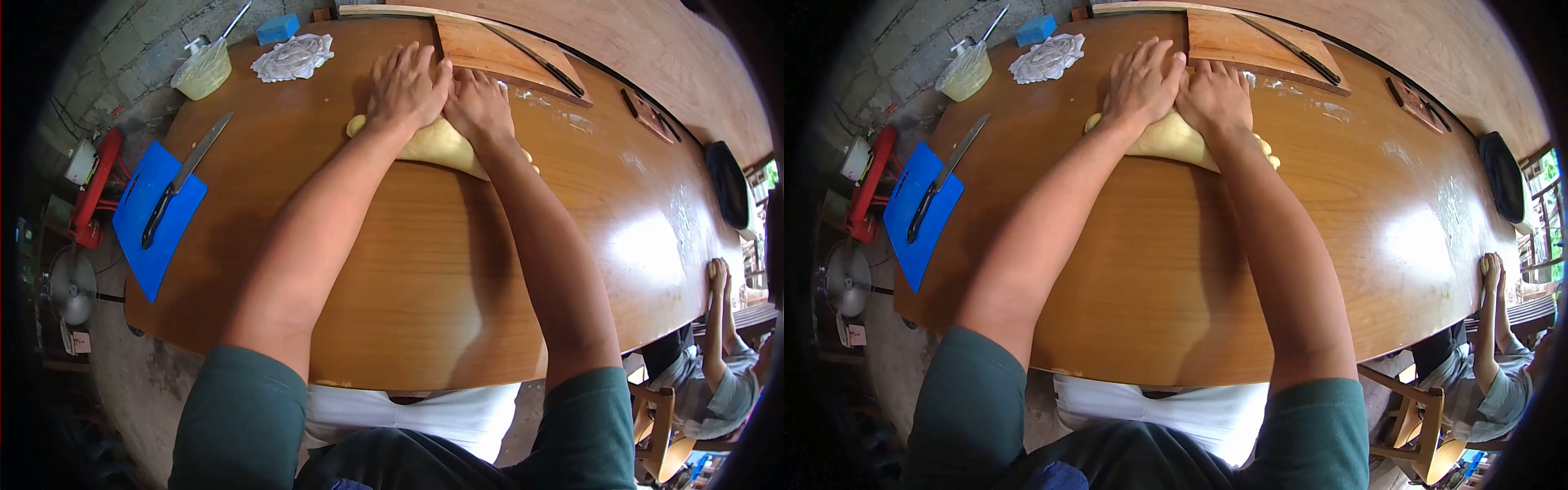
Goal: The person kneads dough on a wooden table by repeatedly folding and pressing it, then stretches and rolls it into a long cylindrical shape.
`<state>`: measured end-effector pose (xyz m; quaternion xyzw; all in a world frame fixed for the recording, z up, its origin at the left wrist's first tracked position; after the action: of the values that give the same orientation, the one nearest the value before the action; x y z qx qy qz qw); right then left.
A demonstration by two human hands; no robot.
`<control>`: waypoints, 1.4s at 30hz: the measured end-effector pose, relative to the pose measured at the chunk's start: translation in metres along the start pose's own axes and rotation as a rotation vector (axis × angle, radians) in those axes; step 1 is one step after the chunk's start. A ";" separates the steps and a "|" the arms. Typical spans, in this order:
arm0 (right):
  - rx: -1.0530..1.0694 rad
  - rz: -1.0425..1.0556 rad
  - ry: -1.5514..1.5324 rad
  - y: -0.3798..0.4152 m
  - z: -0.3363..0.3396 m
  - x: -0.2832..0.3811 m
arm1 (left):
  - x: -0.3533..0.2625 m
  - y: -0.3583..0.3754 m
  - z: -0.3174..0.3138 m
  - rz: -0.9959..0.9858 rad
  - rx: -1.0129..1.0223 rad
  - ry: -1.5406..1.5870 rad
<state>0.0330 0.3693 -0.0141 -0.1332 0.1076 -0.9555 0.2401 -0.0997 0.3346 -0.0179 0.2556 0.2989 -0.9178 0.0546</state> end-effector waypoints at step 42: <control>-0.117 -0.016 -0.041 0.222 0.070 0.049 | -0.079 0.204 0.103 0.177 0.341 -0.117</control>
<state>0.1088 0.1443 0.0019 -0.1674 0.1573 -0.9465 0.2266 -0.0250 0.1042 -0.0131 0.2327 0.1117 -0.9601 0.1080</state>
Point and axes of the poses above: each hand's wrist, its own y-axis away from the middle knuckle, its own z-axis out of the back of the hand, x = y × z, the point moved 5 cm from there along -y, towards the middle knuckle, and after that the axes turned 6 degrees about y, right-handed, at the moved point
